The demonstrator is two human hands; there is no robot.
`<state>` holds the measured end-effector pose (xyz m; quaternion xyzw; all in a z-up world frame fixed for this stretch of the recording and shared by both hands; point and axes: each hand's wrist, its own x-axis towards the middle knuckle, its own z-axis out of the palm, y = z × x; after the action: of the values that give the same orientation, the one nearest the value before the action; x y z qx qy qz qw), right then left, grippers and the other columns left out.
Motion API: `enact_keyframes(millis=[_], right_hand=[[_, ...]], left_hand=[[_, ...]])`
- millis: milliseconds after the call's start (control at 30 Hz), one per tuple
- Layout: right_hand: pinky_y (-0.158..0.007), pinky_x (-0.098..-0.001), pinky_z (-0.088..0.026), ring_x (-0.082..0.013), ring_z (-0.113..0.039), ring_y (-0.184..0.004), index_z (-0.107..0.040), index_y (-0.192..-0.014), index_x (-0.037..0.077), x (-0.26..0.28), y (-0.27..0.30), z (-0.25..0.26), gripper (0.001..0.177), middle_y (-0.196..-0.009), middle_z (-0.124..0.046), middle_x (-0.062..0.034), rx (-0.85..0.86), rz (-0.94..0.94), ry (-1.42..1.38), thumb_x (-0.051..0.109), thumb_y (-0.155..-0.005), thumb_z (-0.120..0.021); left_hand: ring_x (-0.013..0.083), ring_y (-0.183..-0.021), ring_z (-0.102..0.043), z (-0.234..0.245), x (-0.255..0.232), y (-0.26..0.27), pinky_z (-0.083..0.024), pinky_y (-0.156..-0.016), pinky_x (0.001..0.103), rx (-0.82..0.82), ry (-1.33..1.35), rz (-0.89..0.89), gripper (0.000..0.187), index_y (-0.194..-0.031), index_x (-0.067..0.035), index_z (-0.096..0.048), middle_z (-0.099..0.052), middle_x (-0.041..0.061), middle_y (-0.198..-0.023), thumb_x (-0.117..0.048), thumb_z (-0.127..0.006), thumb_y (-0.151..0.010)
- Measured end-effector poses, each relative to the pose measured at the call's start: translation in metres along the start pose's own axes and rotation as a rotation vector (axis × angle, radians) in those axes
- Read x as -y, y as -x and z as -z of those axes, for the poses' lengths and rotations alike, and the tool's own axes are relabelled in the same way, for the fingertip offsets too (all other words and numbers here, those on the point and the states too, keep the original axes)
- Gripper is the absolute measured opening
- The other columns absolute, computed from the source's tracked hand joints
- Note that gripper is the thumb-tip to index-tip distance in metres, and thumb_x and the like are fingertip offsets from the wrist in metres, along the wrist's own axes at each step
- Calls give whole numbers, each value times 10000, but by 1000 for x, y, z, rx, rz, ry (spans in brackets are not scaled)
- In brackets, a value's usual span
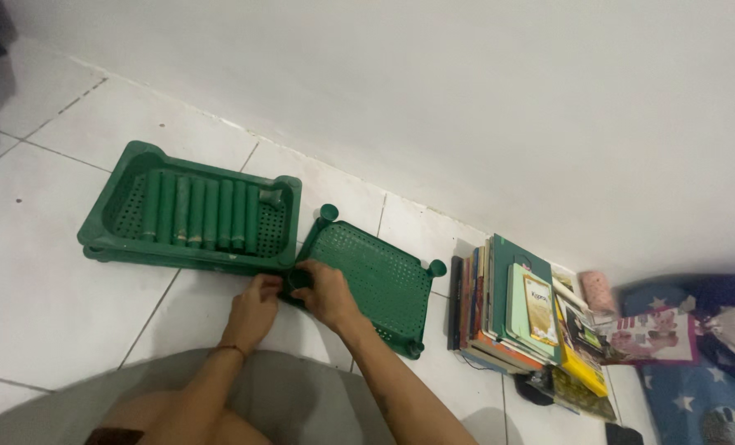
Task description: The person assembles green plastic trays by inserting cylindrical legs into the tray bases. They handle the trays and legs by hand, repeatedly attaching and detaching the legs before stacking the assembled trays.
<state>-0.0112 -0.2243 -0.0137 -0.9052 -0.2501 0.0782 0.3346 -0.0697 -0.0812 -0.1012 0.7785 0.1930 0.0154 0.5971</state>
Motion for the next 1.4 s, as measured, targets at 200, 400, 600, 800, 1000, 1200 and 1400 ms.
enact_keyframes(millis=[200,400,600,800,1000,1200,1400], right_hand=[[-912,-441,-555,-391,-681,-1059,-662,-1154,39,15,13,3,443,-1149,-707,-185,123,-153,185,70,-744,-825],[-956,-479,-461,-407,-569,-1111,-616,-1127,13,-1,18,15,411,-1146,-610,-232,147,57,102,211,-843,-838],[-857,-497,-426,-390,-536,-951,-542,-1105,-46,22,-36,0,161,-1029,-587,-218,-628,96,-78,39,-976,-496],[-855,-492,-408,-403,-504,-963,-554,-1180,-71,24,-40,-47,214,-1074,-556,-240,-664,294,208,54,-1009,-522],[-843,-510,-379,-372,-503,-937,-560,-1001,-33,18,-38,-52,175,-1015,-556,-202,-373,131,144,117,-913,-574],[-877,-520,-380,-388,-477,-988,-576,-1070,-7,15,-67,-26,211,-1096,-542,-207,-516,232,240,182,-1009,-504],[-885,-537,-403,-386,-514,-983,-562,-1027,1,-26,-42,-81,266,-1035,-584,-215,-205,-9,203,256,-965,-522]], left_hand=[[308,-1039,-723,11,-31,16,-533,-932,407,72,14,170,482,-1270,-119,-695,-752,154,-1151,-433,-499,-961],[307,-1101,-716,7,-19,11,-520,-973,414,37,21,201,546,-1239,-80,-730,-762,163,-1205,-482,-451,-997],[311,-1254,-612,22,-17,-5,-452,-1082,400,-5,307,312,560,-1383,-100,-656,-642,166,-1384,-405,-357,-1021],[274,-1226,-589,24,-13,-40,-455,-1073,396,53,647,331,576,-1462,-66,-511,-560,93,-1459,-360,-361,-990],[273,-1114,-641,29,-8,-52,-483,-1016,378,-94,888,467,524,-1400,-17,-605,-670,149,-1331,-240,-397,-973],[268,-1035,-680,23,-14,-40,-533,-945,375,-94,858,458,474,-1321,-2,-650,-712,152,-1228,-183,-390,-969],[284,-977,-704,24,-3,-39,-571,-885,399,-146,981,494,400,-1243,22,-662,-733,168,-1148,-170,-433,-977]])
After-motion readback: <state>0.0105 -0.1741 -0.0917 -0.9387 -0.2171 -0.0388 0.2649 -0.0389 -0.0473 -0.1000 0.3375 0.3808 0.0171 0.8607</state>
